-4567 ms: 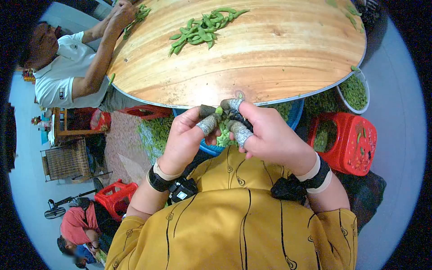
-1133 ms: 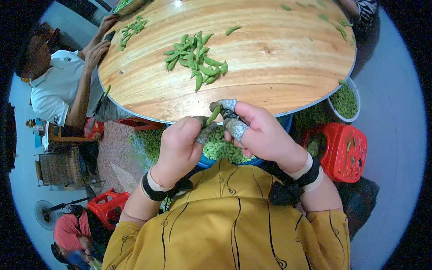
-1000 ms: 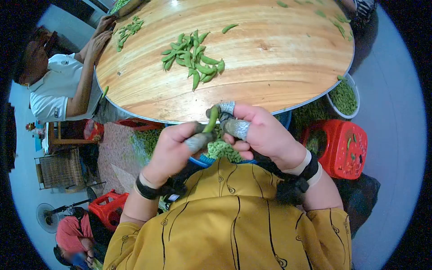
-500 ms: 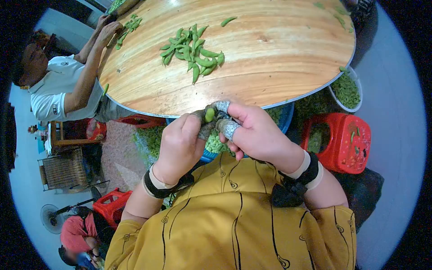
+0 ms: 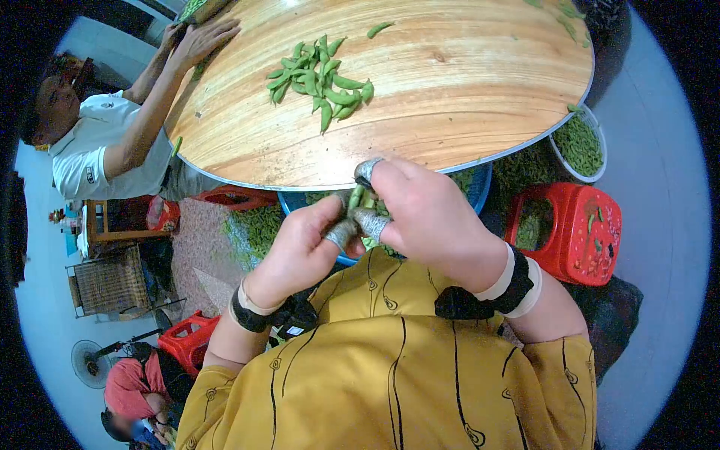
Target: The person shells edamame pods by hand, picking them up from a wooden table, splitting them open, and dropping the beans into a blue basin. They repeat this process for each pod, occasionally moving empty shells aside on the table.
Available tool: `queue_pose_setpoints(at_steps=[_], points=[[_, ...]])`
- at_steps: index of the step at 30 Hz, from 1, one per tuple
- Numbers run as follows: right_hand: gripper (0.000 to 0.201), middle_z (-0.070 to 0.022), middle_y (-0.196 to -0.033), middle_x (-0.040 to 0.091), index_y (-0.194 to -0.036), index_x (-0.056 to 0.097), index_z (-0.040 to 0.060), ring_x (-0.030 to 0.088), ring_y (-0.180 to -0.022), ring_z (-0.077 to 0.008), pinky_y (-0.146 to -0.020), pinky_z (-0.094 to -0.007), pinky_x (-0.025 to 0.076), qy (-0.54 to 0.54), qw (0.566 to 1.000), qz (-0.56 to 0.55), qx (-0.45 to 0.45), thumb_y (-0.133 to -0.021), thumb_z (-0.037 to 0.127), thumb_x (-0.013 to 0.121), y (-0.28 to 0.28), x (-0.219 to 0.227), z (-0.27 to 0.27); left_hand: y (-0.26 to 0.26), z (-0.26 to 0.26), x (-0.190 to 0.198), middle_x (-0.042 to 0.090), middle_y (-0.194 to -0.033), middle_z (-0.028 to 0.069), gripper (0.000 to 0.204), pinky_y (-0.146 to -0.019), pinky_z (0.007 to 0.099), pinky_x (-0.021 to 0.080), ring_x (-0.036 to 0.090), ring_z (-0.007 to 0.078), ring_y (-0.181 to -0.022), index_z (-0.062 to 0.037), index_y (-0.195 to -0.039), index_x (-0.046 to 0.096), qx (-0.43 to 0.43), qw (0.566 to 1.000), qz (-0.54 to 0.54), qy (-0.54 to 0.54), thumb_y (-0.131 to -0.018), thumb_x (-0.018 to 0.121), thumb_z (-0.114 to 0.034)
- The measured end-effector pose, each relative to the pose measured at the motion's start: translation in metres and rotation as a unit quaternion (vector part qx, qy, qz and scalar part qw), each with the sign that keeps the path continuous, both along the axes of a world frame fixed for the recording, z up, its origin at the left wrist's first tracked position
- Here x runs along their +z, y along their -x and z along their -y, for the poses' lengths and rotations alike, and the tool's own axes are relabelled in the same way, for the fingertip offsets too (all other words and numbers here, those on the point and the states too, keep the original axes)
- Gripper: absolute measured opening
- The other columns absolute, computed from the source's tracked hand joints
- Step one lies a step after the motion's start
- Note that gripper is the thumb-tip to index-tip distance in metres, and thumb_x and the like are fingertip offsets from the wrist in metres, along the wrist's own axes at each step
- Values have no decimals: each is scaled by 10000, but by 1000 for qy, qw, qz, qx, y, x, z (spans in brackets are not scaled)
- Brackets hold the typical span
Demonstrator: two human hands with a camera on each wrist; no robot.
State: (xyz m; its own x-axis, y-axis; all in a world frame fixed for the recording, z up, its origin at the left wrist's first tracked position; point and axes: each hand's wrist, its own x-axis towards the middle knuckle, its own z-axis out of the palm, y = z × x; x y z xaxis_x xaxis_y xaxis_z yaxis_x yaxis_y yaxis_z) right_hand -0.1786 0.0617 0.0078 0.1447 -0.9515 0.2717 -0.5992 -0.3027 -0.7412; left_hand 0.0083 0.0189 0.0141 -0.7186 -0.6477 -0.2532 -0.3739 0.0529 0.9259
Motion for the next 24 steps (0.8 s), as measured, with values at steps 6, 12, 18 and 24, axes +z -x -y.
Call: queue_pose_setpoints(at_steps=[6, 12, 18, 24], points=[[338, -177, -795, 574, -932, 570, 1, 571, -749, -375, -639, -398, 471, -14, 995, -80, 54, -670, 140, 732, 3, -10, 4, -7, -1, -8, 591, -747, 67, 137, -618, 264, 483, 592, 125, -670, 24, -893, 531, -56, 998, 26, 33, -828, 419, 70], [246, -220, -711, 564, -805, 542, -1, 574, -700, -411, -607, -420, 472, -65, 988, 19, 137, -706, 174, 684, 12, -22, 10, -22, 1, -4, 587, -787, 32, 173, -622, 236, 466, 550, 95, -670, 26, -952, 557, -76, 990, -20, -120, -850, 422, 57], [168, -208, -735, 583, -821, 564, 9, 588, -703, -393, -602, -424, 475, -70, 991, 2, 114, -737, 129, 646, 5, -32, 9, -41, 4, -16, 622, -828, 16, 144, -621, 203, 458, 537, 52, -665, -1, -987, 600, -17, 978, -44, -201, -913, 482, -37], [155, -193, -778, 574, -795, 516, 10, 575, -700, -390, -603, -458, 467, 5, 995, -86, 40, -730, 94, 630, -14, -10, -2, -37, 0, -29, 601, -685, 25, 106, -512, 241, 460, 556, 75, -558, -2, -836, 582, 111, 986, 120, 20, -898, 539, -76]])
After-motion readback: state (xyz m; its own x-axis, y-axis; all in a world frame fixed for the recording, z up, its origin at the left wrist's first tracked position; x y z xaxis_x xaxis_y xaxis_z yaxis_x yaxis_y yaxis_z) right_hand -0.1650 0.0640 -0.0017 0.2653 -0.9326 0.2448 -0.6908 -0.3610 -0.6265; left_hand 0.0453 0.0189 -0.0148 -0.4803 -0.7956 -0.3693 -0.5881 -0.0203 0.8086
